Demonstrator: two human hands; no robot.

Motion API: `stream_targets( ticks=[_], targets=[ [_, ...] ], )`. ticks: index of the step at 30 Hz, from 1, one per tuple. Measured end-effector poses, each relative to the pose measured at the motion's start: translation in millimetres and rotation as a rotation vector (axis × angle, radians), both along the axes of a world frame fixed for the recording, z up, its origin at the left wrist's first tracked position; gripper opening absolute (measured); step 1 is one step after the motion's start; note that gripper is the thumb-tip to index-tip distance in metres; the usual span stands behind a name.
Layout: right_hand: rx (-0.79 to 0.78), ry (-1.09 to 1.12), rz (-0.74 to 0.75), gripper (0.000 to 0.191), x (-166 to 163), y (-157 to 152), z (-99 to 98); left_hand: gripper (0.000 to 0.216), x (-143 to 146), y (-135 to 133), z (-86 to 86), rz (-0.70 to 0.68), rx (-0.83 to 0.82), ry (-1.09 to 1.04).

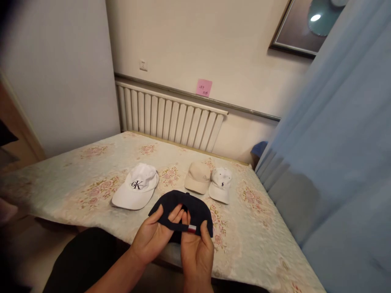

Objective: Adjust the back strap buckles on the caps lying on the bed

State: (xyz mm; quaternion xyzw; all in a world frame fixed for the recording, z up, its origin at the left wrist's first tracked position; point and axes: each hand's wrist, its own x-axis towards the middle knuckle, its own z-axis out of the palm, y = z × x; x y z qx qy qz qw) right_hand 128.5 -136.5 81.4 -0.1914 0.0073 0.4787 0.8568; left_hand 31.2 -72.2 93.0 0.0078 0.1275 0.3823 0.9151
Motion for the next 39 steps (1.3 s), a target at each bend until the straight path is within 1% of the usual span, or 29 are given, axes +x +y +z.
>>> stream_targets(
  ticks=[2, 4, 9, 15, 18, 22, 27, 32, 36, 39],
  targets=[
    [0.0, 0.008, 0.04, 0.019, -4, 0, 0.6, 0.047, 2, -2, 0.5, -0.027, 0.013, 0.011],
    [-0.007, -0.001, 0.049, 0.02, -4, -1, 1.0, 0.047, 2, -2, 0.9, -0.021, 0.027, 0.005],
    [-0.039, -0.045, -0.002, 0.018, 7, -1, 0.1, 0.044, -1, 2, 2.0, 0.029, 0.024, -0.047],
    [-0.022, -0.058, -0.043, 0.017, 13, -4, 0.5, 0.038, -2, 3, 2.0, 0.077, -0.009, -0.039],
    [-0.002, -0.059, -0.02, 0.02, 6, -4, 1.7, 0.04, -1, 0, 0.9, 0.038, 0.025, -0.055],
    [0.028, -0.068, 0.034, 0.02, -4, 0, 1.3, 0.049, 1, -4, 1.9, -0.033, 0.031, -0.052],
    [0.022, -0.069, 0.043, 0.02, -2, 1, -0.1, 0.055, 1, -3, 6.9, -0.014, 0.005, 0.005],
    [-0.03, -0.001, -0.039, 0.02, 10, -1, 5.0, 0.049, 1, 4, 6.1, 0.027, 0.008, 0.035],
    [-0.038, 0.017, -0.057, 0.02, 10, -3, 7.6, 0.049, 1, 5, 2.3, 0.017, 0.023, 0.025],
    [-0.035, 0.006, -0.024, 0.021, 4, -3, 6.6, 0.051, 1, 2, 1.9, -0.017, 0.024, 0.01]
  ],
)
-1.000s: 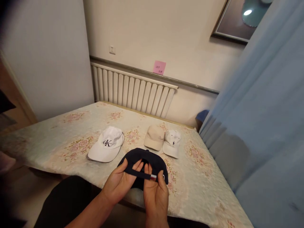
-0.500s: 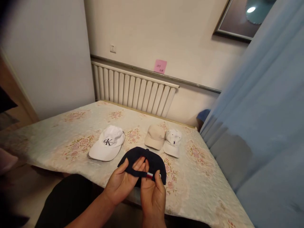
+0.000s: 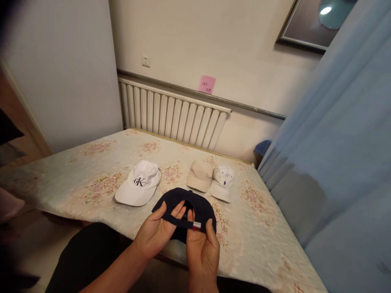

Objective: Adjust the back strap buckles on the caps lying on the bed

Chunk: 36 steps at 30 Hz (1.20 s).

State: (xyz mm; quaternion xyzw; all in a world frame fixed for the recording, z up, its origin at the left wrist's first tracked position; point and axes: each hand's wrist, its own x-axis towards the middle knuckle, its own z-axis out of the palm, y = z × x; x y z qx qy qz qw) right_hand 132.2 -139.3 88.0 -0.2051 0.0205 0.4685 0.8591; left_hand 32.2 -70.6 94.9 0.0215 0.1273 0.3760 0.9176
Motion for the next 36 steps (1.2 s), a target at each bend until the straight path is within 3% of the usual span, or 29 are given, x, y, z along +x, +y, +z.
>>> stream_targets(
  ticks=[4, 18, 25, 36],
  targets=[
    [-0.004, -0.037, 0.06, 0.02, -4, 1, -3.4, 0.053, 0, -3, 1.8, -0.03, 0.001, -0.009],
    [0.01, -0.049, -0.006, 0.021, 3, 3, -4.7, 0.052, -1, 6, 2.2, 0.074, -0.044, -0.001],
    [0.077, -0.131, 0.077, 0.028, -10, 8, -7.9, 0.04, 10, -10, -8.5, 0.028, 0.084, -0.047],
    [0.064, -0.148, 0.146, 0.033, -16, 11, -8.3, 0.044, 10, -21, 0.2, 0.083, 0.186, 0.208]
  ],
)
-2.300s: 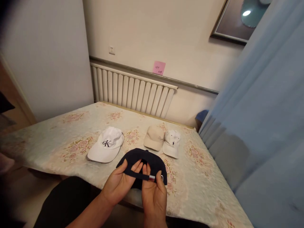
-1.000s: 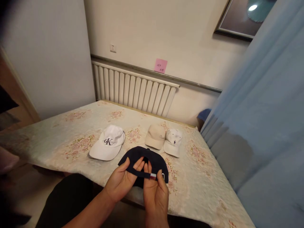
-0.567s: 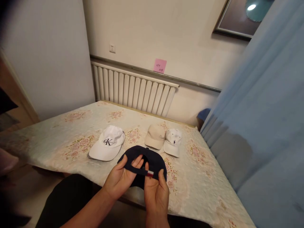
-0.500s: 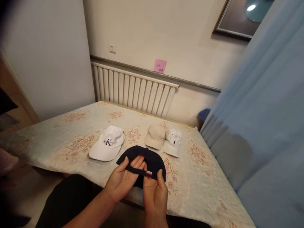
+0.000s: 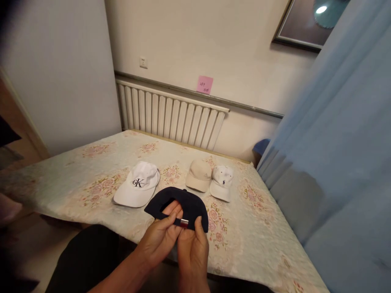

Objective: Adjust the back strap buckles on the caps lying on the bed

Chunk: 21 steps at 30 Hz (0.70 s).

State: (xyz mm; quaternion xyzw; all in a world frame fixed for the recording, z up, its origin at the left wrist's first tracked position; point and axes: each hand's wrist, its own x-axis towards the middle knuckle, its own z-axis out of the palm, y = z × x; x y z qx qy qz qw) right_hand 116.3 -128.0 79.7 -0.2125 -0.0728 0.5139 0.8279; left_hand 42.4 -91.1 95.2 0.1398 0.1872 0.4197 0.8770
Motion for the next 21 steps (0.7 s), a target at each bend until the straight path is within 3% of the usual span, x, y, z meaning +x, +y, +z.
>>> stream_targets(
  ticks=[13, 21],
  targets=[
    [-0.029, 0.127, -0.084, 0.026, 10, -4, -0.1, 0.054, -5, 7, -3.1, -0.05, 0.02, -0.081],
    [0.043, -0.043, 0.032, 0.032, -9, -3, -0.8, 0.058, -6, 1, 3.0, -0.029, -0.042, -0.091]
  ],
)
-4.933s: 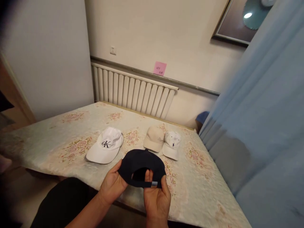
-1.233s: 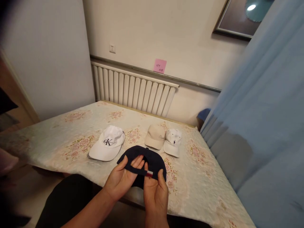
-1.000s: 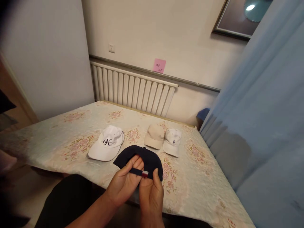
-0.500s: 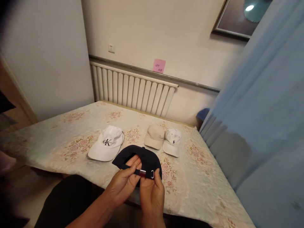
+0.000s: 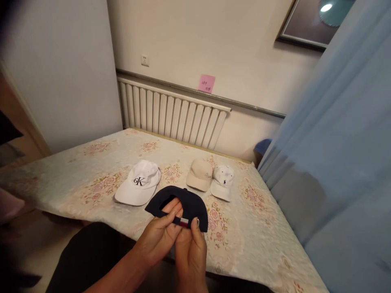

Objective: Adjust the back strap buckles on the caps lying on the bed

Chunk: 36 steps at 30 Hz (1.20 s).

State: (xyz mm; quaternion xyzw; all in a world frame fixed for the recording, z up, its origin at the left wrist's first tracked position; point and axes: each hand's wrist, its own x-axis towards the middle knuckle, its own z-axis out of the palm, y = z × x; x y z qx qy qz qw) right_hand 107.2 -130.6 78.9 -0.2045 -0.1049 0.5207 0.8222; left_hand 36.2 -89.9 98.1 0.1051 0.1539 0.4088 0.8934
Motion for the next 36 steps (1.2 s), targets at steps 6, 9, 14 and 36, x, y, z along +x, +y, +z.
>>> stream_targets(
  ticks=[6, 9, 14, 36],
  targets=[
    [-0.011, 0.001, -0.061, 0.029, 13, -1, -1.7, 0.052, -7, 10, 2.2, -0.02, 0.005, -0.111],
    [-0.023, 0.005, -0.071, 0.026, 17, -3, -0.8, 0.05, -10, 16, 2.8, -0.019, -0.034, -0.098],
    [-0.031, 0.008, -0.101, 0.026, 14, -4, 1.1, 0.05, -11, 17, 1.7, -0.021, -0.056, -0.104],
    [-0.071, 0.134, -0.163, 0.025, 28, -8, 1.4, 0.043, -14, 29, 3.0, 0.08, -0.178, -0.178]
  ],
)
